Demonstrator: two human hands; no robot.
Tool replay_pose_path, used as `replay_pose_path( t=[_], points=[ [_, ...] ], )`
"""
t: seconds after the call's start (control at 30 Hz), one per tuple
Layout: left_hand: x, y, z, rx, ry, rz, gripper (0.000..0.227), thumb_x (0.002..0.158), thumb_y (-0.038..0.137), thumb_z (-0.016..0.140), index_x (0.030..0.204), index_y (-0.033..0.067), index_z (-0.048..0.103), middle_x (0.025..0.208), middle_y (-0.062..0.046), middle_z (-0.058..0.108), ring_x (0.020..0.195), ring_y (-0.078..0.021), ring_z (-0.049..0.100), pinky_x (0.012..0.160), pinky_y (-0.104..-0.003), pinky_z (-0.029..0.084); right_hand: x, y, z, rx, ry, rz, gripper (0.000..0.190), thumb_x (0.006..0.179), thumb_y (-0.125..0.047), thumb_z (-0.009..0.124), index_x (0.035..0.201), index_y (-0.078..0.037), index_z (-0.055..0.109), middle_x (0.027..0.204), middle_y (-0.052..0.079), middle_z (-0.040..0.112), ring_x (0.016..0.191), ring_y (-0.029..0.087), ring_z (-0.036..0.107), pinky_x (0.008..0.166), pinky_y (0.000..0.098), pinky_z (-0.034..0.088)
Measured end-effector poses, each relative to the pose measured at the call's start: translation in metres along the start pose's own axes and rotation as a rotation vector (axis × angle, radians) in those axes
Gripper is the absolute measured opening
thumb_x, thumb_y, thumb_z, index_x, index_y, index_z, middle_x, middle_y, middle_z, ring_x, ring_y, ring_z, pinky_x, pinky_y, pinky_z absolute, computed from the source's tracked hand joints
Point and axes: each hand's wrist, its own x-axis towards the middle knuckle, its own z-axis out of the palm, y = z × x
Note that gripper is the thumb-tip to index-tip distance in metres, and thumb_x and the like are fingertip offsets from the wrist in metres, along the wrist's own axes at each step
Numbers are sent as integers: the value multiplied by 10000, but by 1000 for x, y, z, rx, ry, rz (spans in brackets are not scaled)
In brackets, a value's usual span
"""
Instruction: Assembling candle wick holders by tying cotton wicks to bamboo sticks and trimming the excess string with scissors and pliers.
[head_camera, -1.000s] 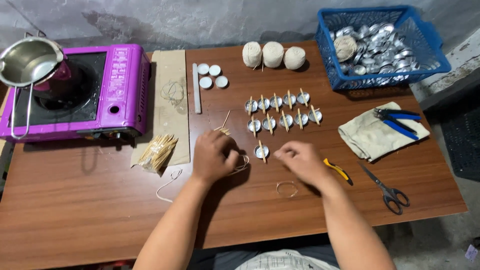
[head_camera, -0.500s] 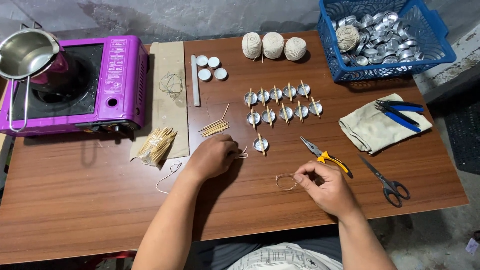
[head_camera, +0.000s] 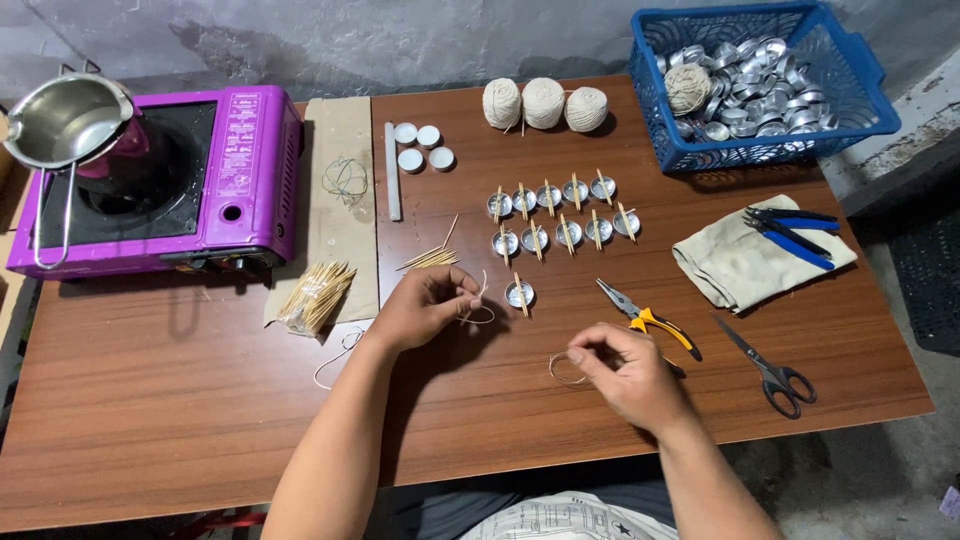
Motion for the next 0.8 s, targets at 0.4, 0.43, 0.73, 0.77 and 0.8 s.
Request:
replay_pose_path(
  t=[0.4, 0.43, 0.73, 0.77, 0.8],
  points=[
    [-7, 14, 43, -267, -134, 34, 296, 743, -35, 893, 1012, 13, 780, 809, -103, 797, 773, -110, 698, 745, -236, 570, 13, -40, 63, 76, 50, 112, 97, 874, -125, 763, 817, -52, 788, 553, 100, 748, 475, 134, 676, 446, 252, 546],
    [-5, 7, 41, -269, -132, 32, 296, 743, -35, 893, 1012, 13, 780, 809, -103, 797, 773, -110, 698, 745, -236, 570, 12, -39, 60, 75, 48, 114, 97, 874, -125, 763, 817, -52, 788, 553, 100, 748, 475, 134, 676, 446, 252, 546],
    [-2, -8, 7, -380, 180, 139, 275, 854, -36, 780, 1126, -34, 740, 866, -148, 792, 784, -167, 742, 727, -302, 619, 14, -21, 22, 83, 116, 5, 169, 950, -59, 640, 885, 0, 785, 745, 195, 800, 608, 254, 769, 543, 362, 631],
    [-2, -12, 2, -395, 163, 164, 228, 850, -54, 774, 1075, -55, 739, 841, -171, 777, 767, -186, 732, 713, -319, 618, 12, -13, 17, 97, 145, -12, 168, 962, -68, 639, 897, 5, 776, 787, 189, 799, 662, 246, 772, 578, 362, 636],
    [-2, -16, -3, -410, 146, 188, 180, 845, -72, 767, 1023, -76, 739, 816, -195, 761, 749, -206, 722, 699, -335, 617, 11, -5, 11, 112, 174, -29, 169, 973, -78, 638, 909, 9, 767, 829, 184, 799, 716, 237, 774, 613, 362, 641]
  ],
)
